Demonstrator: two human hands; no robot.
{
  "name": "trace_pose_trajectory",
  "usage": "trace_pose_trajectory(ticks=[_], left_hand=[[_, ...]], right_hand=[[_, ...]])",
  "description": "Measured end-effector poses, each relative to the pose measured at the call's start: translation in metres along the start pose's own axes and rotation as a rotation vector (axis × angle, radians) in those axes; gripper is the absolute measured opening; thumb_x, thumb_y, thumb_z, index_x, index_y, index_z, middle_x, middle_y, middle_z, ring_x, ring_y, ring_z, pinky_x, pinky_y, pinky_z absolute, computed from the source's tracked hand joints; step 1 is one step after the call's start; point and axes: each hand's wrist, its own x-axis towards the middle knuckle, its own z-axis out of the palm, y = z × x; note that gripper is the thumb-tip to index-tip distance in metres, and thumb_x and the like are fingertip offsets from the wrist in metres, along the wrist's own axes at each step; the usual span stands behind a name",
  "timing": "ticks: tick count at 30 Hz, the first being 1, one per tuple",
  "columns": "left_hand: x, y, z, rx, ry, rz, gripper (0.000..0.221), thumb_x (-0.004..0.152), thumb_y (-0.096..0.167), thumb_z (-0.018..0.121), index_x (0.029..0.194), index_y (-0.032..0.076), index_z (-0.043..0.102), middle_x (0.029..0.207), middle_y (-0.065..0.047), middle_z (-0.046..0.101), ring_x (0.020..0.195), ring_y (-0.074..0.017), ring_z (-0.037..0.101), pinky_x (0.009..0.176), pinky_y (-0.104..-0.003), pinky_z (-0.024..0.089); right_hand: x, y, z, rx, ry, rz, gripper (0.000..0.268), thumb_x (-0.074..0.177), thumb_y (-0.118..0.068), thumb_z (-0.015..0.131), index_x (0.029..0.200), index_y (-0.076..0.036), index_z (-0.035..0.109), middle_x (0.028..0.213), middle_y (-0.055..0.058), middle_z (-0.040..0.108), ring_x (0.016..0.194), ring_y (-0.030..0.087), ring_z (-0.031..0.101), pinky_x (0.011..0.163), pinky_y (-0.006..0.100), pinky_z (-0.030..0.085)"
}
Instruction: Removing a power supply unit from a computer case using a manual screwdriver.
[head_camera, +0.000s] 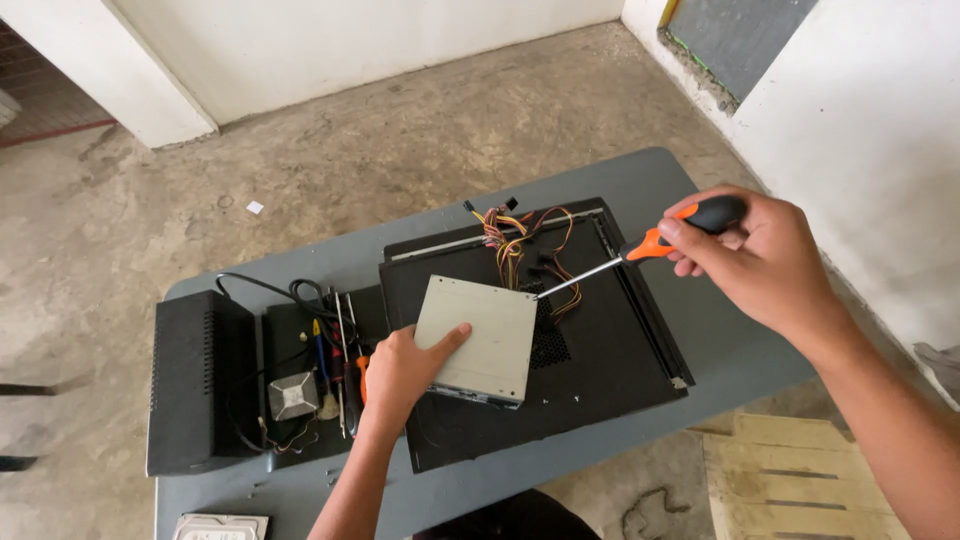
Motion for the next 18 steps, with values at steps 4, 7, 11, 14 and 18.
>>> trace_pose_trajectory(ticks=[4, 7, 11, 14, 18], left_hand=[[-0.006, 0.003, -0.001, -0.019, -0.01, -0.012, 0.082, 0.078, 0.087, 0.063, 0.108, 0.011, 0.075, 0.1, -0.001, 0.079, 0.09, -0.0214, 0.073, 0.068, -0.036, 0.051], [-0.003, 0.0, 0.005, 0.005, 0.005, 0.012, 0.087, 0.079, 0.089, 0.059, 0.118, 0.012, 0.076, 0.108, -0.004, 0.081, 0.1, -0.0258, 0.076, 0.073, -0.041, 0.056], [-0.006, 0.001, 0.007, 0.036, 0.057, 0.018, 0.085, 0.081, 0.09, 0.058, 0.115, 0.014, 0.074, 0.105, -0.004, 0.081, 0.099, -0.0268, 0.075, 0.07, -0.042, 0.058], [-0.007, 0.0, 0.007, 0.05, 0.058, 0.02, 0.084, 0.081, 0.09, 0.057, 0.11, 0.013, 0.073, 0.101, -0.004, 0.08, 0.097, -0.0273, 0.074, 0.068, -0.042, 0.056], [-0.011, 0.004, 0.001, 0.039, 0.049, 0.019, 0.082, 0.081, 0.089, 0.058, 0.109, 0.014, 0.076, 0.1, -0.002, 0.081, 0.097, -0.0257, 0.074, 0.069, -0.04, 0.053]], right_hand=[[0.002, -0.001, 0.005, -0.007, 0.005, 0.003, 0.018, 0.103, -0.017, 0.076, 0.109, 0.0, 0.078, 0.085, 0.016, 0.079, 0.07, 0.022, 0.076, 0.071, 0.03, 0.062], [0.004, 0.002, 0.009, -0.029, 0.01, -0.051, 0.016, 0.104, -0.016, 0.077, 0.11, -0.001, 0.077, 0.086, 0.014, 0.08, 0.068, 0.02, 0.075, 0.069, 0.028, 0.062], [0.005, 0.004, 0.015, -0.053, -0.005, -0.039, 0.016, 0.103, -0.017, 0.077, 0.111, -0.003, 0.077, 0.089, 0.012, 0.082, 0.067, 0.02, 0.076, 0.067, 0.028, 0.06], [0.005, 0.003, 0.017, -0.078, -0.006, -0.053, 0.015, 0.103, -0.017, 0.078, 0.11, -0.004, 0.077, 0.092, 0.009, 0.082, 0.067, 0.02, 0.076, 0.066, 0.027, 0.06], [0.004, 0.003, 0.018, -0.096, -0.006, -0.092, 0.016, 0.103, -0.017, 0.078, 0.111, -0.004, 0.077, 0.095, 0.009, 0.083, 0.066, 0.02, 0.077, 0.063, 0.027, 0.059]])
